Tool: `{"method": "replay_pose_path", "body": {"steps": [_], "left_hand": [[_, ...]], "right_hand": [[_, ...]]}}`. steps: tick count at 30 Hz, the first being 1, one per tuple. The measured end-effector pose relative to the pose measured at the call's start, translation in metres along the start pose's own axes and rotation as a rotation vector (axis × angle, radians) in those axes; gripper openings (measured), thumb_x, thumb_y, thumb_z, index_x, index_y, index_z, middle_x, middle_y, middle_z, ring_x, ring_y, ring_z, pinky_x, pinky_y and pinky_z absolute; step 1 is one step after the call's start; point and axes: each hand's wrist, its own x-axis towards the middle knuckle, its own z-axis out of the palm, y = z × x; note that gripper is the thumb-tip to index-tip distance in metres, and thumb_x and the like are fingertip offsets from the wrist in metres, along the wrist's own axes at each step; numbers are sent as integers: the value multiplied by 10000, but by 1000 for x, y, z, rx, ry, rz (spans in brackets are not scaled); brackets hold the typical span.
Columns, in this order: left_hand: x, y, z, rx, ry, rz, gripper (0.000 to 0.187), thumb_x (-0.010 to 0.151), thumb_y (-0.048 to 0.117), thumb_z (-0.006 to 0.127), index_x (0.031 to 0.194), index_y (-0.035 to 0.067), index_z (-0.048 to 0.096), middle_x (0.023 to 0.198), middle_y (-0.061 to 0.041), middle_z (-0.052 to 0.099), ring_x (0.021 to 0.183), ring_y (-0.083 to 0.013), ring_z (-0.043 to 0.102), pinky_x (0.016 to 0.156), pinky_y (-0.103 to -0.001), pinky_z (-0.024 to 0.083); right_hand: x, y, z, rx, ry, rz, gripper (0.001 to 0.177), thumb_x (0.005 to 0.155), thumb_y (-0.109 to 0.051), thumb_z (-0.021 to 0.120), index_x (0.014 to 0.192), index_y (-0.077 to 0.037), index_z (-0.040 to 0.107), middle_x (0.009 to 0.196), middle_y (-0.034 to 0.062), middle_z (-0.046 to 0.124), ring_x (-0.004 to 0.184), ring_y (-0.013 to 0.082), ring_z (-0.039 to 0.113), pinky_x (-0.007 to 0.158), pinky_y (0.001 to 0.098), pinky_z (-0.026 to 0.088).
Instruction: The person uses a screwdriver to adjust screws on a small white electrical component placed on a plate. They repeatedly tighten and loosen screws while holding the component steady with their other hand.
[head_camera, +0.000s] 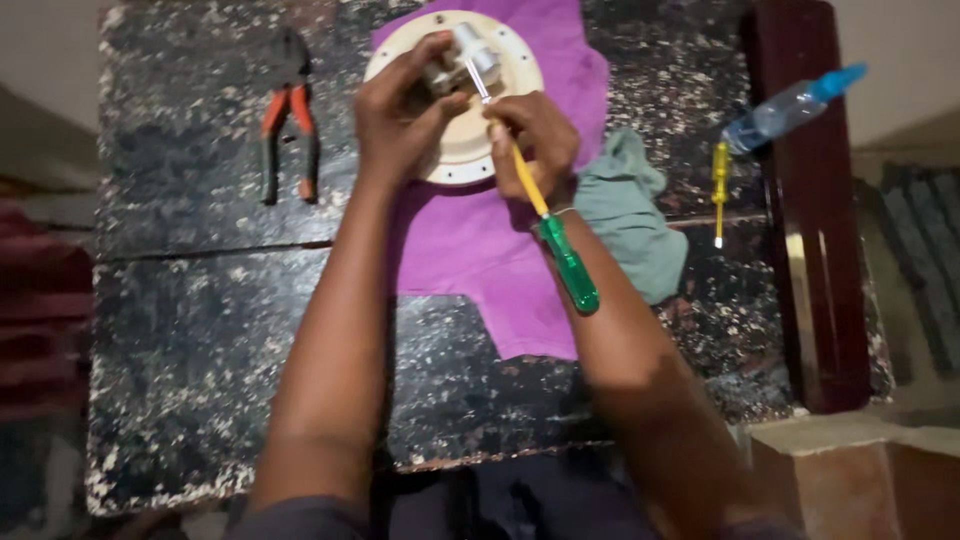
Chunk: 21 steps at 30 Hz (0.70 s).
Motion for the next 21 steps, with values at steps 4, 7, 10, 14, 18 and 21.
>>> {"method": "replay_pose_path", "body": {"steps": [4,7,10,14,18,21], "left_hand": [[4,10,-6,29,-27,-10,611,842,66,916,1389,149,657,1204,-58,767,1061,-148,765,944,-295,637],[5,12,-7,113,-48,-15,616,814,78,914,1372,167,669,1214,-60,771,993,-158,765,877,-308,627],[5,13,-4,112,-21,35,680,789,83,903,1404,184,631,1267,-78,739,1050,-189,764,910,-316,643],[5,10,-6,110,-26,87,685,824,105,913,1431,197,610,1301,-72,731,1111,-206,760,953,-329,639],[5,11,-6,118,-42,55,679,823,116,922,1425,192,617,1259,-63,751,1059,-205,768,912,-331,627],[4,12,-9,95,-39,90,662,836,99,909,1424,170,615,1274,-79,745,1069,-210,765,919,-337,616]], "right_hand": [[7,-14,-1,-28,-43,-86,207,909,49,664,1111,31,700,1059,170,738,955,322,721,869,402,582],[10,-11,3,-92,-25,-165,237,898,45,702,1135,37,697,1104,195,732,1016,351,726,914,410,574],[8,-7,5,-134,-10,-159,252,914,38,744,1163,42,702,1101,200,730,1004,350,719,904,408,579],[6,0,5,-102,11,-161,186,854,64,714,1038,40,703,982,179,715,905,331,695,822,393,560],[3,0,3,-54,6,-155,129,780,35,679,905,28,646,881,163,659,829,322,643,752,396,510],[2,0,3,-35,-17,-150,123,762,13,679,879,32,648,852,163,649,779,317,617,703,390,480]]}}
